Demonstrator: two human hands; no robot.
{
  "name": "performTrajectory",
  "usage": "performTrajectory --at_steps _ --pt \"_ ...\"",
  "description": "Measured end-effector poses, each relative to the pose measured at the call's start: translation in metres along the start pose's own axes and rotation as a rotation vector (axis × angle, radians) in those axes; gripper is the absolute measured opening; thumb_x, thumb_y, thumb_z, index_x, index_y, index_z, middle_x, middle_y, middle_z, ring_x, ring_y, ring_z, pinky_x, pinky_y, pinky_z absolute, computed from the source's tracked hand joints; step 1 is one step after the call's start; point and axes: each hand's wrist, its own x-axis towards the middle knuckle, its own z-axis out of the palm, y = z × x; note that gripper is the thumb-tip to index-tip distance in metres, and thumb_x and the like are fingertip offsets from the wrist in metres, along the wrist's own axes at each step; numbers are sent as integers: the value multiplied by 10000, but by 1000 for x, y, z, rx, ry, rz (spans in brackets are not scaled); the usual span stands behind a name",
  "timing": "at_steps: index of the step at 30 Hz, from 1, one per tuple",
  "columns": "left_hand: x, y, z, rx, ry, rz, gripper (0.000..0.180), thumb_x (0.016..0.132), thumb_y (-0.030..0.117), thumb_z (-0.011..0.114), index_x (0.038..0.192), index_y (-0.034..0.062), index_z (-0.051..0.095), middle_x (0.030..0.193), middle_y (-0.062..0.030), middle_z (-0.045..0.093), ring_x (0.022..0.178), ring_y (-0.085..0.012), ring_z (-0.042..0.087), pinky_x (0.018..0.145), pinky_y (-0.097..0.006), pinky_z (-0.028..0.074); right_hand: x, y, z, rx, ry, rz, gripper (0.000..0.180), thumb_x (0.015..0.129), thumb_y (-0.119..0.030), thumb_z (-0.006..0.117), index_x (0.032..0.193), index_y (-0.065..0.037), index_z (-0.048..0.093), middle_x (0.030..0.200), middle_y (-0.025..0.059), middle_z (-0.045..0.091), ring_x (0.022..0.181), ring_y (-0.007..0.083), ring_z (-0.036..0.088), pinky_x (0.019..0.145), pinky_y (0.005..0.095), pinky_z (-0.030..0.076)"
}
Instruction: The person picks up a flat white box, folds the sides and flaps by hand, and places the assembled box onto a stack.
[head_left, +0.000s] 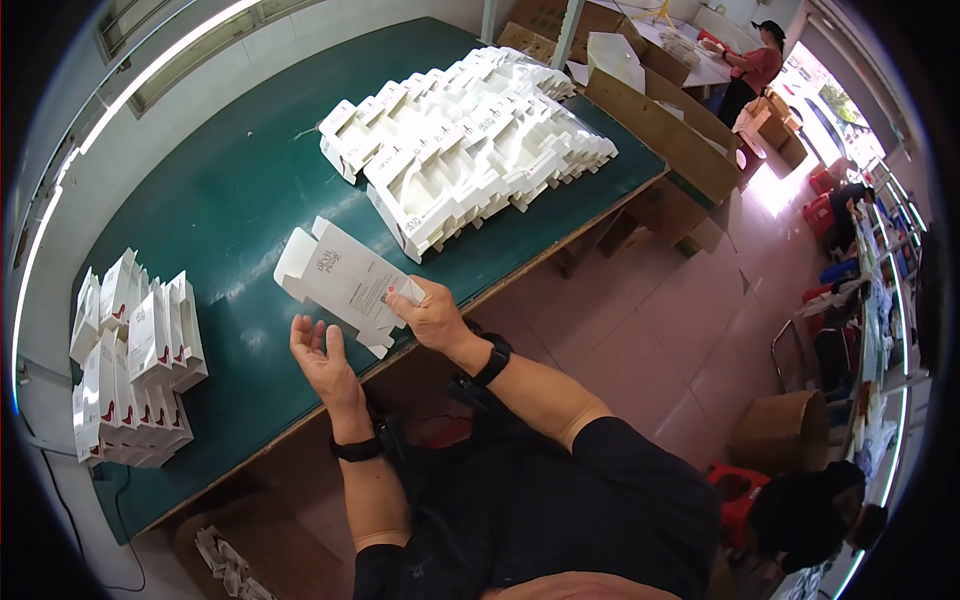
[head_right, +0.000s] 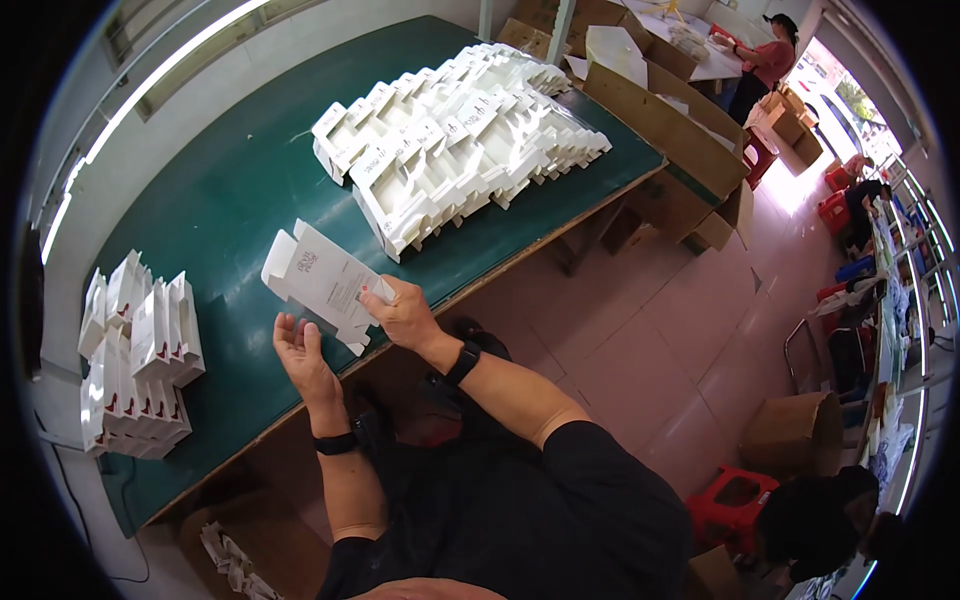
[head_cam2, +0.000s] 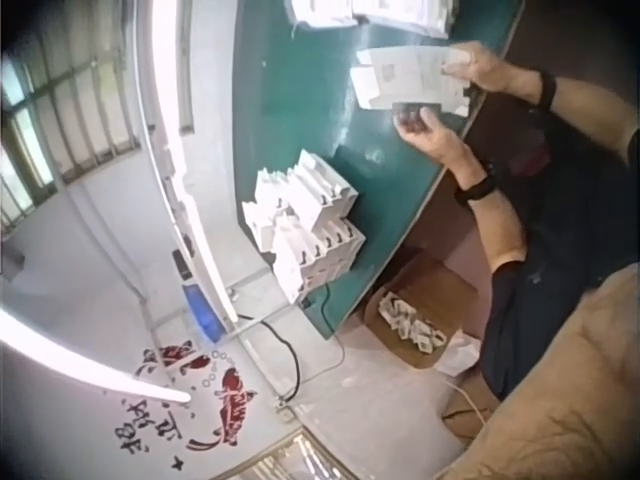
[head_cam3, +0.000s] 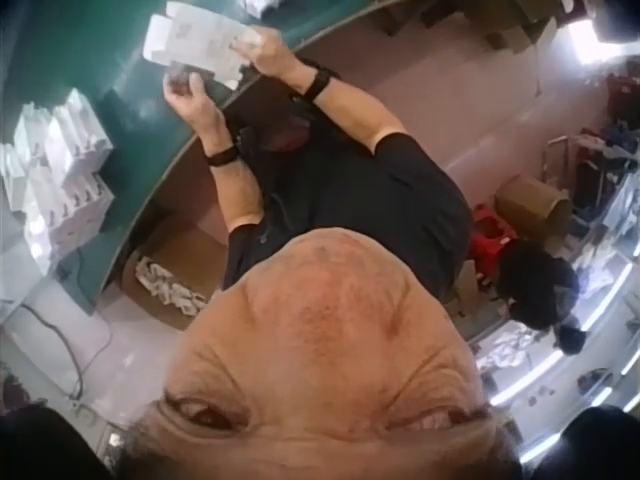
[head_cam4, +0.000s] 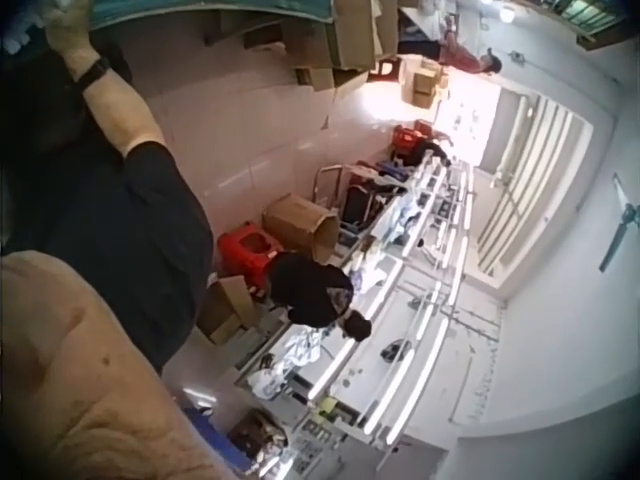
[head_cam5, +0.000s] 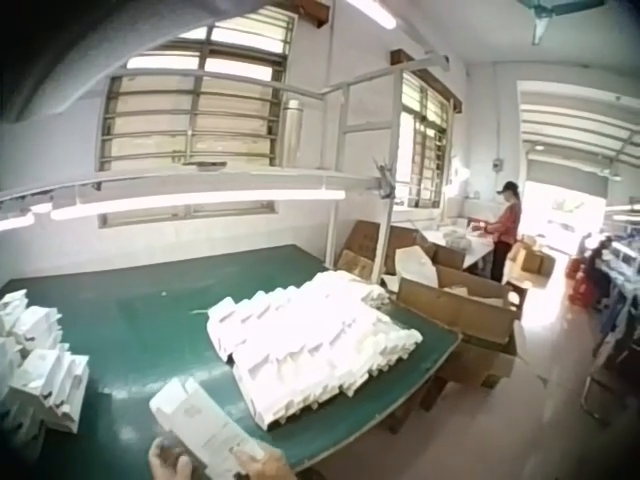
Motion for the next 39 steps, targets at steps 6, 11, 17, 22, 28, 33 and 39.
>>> performTrajectory --at_steps 6,11,17,22,28,33,39 --pt "0 19 35 588 -379 197 648 915 162 757 1496 55 490 1569 -184 428 1450 -304 418 1171 -444 373 10 -12 -13 -160 200 -126 253 982 -218 669 1085 11 704 854 141 748 737 208 704 692 359 556" --pt "22 4 57 682 -542 379 737 849 167 797 1507 54 484 1597 -222 389 1491 -348 376 1203 -445 338 17 -8 -25 -326 216 -158 319 958 -260 681 1134 6 694 905 203 735 785 320 725 705 398 559" --pt "34 -10 78 757 -597 379 749 846 140 798 1514 45 473 1570 -237 422 1472 -382 402 1206 -442 344 14 -5 -42 -375 214 -229 388 955 -248 694 1238 14 644 970 194 726 825 264 700 744 368 560" --pt "38 -17 88 786 -602 372 743 853 138 802 1510 40 471 1541 -236 463 1445 -386 441 1200 -438 358 11 -8 -49 -356 245 -192 387 930 -213 695 1246 -2 626 962 200 707 829 320 697 743 386 560" --pt "41 -24 104 800 -605 378 739 858 166 812 1503 35 475 1537 -233 471 1437 -384 453 1189 -436 372 13 -6 -58 -349 395 -313 347 940 -120 714 1252 -9 611 822 60 619 726 141 607 672 294 522" --pt "41 -26 114 831 -618 407 729 868 195 809 1497 32 478 1535 -236 473 1429 -387 462 1179 -437 384 10 0 -60 -277 487 -319 328 938 -94 723 1233 -31 595 767 0 532 677 87 512 617 257 462" --pt "39 -26 127 867 -627 407 714 877 202 790 1497 33 479 1532 -238 476 1429 -394 461 1181 -437 383 1 2 -60 -239 527 -366 279 951 -77 697 1201 -26 585 740 4 478 635 99 462 582 266 422"
